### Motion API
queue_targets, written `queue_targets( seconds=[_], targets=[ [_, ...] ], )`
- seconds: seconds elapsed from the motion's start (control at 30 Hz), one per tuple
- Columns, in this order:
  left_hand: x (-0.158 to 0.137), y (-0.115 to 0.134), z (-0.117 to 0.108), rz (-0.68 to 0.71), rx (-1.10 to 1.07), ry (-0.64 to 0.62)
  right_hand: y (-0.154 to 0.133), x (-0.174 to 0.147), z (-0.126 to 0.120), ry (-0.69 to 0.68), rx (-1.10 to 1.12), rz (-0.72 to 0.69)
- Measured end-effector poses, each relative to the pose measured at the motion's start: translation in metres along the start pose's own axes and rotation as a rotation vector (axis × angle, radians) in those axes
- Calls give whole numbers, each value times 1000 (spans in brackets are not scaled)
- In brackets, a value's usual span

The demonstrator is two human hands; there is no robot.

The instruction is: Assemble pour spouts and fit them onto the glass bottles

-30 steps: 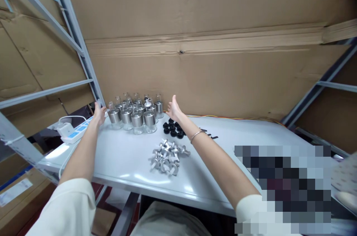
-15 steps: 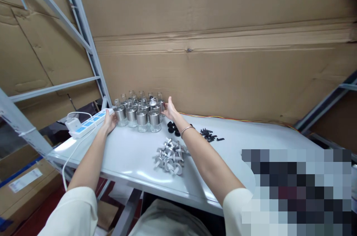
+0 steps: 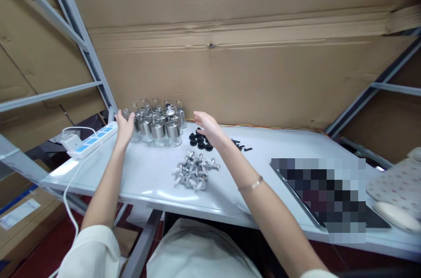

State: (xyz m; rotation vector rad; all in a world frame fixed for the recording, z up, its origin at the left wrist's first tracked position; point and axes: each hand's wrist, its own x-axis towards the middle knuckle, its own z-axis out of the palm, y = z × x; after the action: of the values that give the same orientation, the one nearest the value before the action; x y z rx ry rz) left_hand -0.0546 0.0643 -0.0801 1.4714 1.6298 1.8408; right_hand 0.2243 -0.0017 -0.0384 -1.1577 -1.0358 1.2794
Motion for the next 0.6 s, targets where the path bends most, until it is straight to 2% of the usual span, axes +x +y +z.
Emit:
queue_targets(
  seconds=[0.03, 0.07, 0.1, 0.17, 0.23, 0.3, 0.37, 0.5, 0.6],
  targets=[
    [-14, 15, 5, 47, 15, -8, 3, -17, -8, 19, -18, -31],
    [-31, 32, 10, 169, 51, -41, 9, -32, -16, 40, -50, -77],
    [-51, 49, 16, 302, 65, -96, 18, -47, -25, 69, -169, -190],
    [-97, 79, 26, 512, 102, -322, 44, -73, -43, 136, -407, -420],
    [-142, 100, 37, 629, 253, -648, 73, -94, -57, 225, -580, -560],
    [-178, 111, 47, 715, 451, -885, 100, -109, -66, 270, -695, -574],
    [-201, 115, 58, 788, 610, -1020, 117, -119, -72, 296, -719, -559],
    [-211, 116, 83, 797, 809, -1091, 125, -128, -86, 329, -649, -506],
    [-206, 116, 96, 797, 811, -1107, 122, -129, -96, 342, -536, -404]
  ],
)
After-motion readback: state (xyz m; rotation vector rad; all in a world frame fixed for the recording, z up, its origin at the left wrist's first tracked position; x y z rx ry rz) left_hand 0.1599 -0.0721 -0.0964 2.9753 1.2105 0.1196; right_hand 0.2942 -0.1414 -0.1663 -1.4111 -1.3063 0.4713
